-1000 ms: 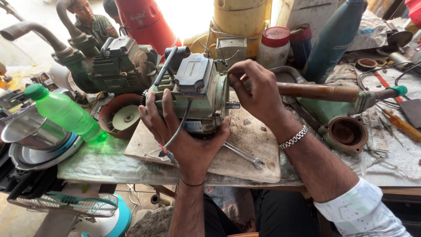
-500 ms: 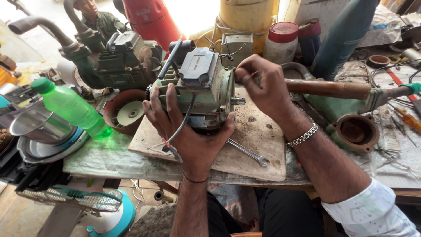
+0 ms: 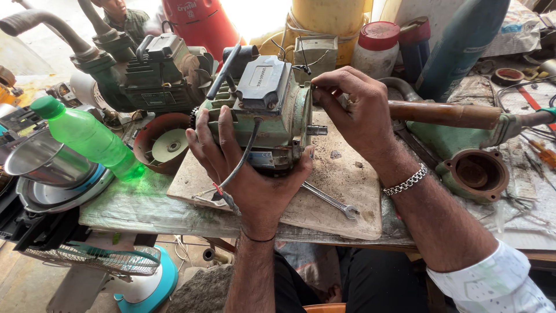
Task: The person uses a hammer to tap a metal pin into the shaft of a green electric motor. They then use a wrench to tighten a nut on the shaft and pliers to adjust a small metal piece on the motor casing.
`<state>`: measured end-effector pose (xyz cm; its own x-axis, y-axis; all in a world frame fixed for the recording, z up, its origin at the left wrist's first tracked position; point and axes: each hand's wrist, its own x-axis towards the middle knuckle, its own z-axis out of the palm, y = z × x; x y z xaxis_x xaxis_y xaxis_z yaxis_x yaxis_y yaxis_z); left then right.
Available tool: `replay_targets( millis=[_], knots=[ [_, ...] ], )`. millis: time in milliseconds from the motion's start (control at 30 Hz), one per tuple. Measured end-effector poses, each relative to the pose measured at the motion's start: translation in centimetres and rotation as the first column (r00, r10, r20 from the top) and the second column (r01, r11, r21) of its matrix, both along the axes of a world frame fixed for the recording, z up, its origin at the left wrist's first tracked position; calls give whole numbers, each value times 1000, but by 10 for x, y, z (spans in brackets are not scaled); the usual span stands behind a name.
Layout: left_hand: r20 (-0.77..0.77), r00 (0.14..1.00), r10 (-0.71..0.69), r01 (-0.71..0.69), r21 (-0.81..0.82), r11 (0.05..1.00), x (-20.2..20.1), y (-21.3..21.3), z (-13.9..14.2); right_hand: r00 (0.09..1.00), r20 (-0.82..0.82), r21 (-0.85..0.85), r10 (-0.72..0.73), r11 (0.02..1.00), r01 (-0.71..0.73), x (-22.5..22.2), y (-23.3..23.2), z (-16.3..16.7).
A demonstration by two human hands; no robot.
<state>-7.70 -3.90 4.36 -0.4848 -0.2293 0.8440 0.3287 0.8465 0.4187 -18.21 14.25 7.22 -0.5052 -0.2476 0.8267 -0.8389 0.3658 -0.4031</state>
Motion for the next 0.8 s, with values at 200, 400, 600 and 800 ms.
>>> replay_targets(
  millis=[200, 400, 600, 800],
  knots=[
    [-16, 1000, 5, -6, -30, 1000, -1, -1, 0, 1000, 17, -40, 15, 999, -15, 2, 0, -1],
    [6, 1000, 22, -22, -32, 999, -3, -1, -2, 1000, -8, -38, -15, 999, 15, -1, -2, -3],
    [7, 1000, 26, -26, -37, 999, -4, -3, -3, 995, -72, 27, -75, 997, 77, 0, -1, -4],
    [-2, 1000, 14, -14, -37, 999, -3, -2, -4, 988, -118, 55, -101, 993, 109, 0, -3, -4]
  ],
)
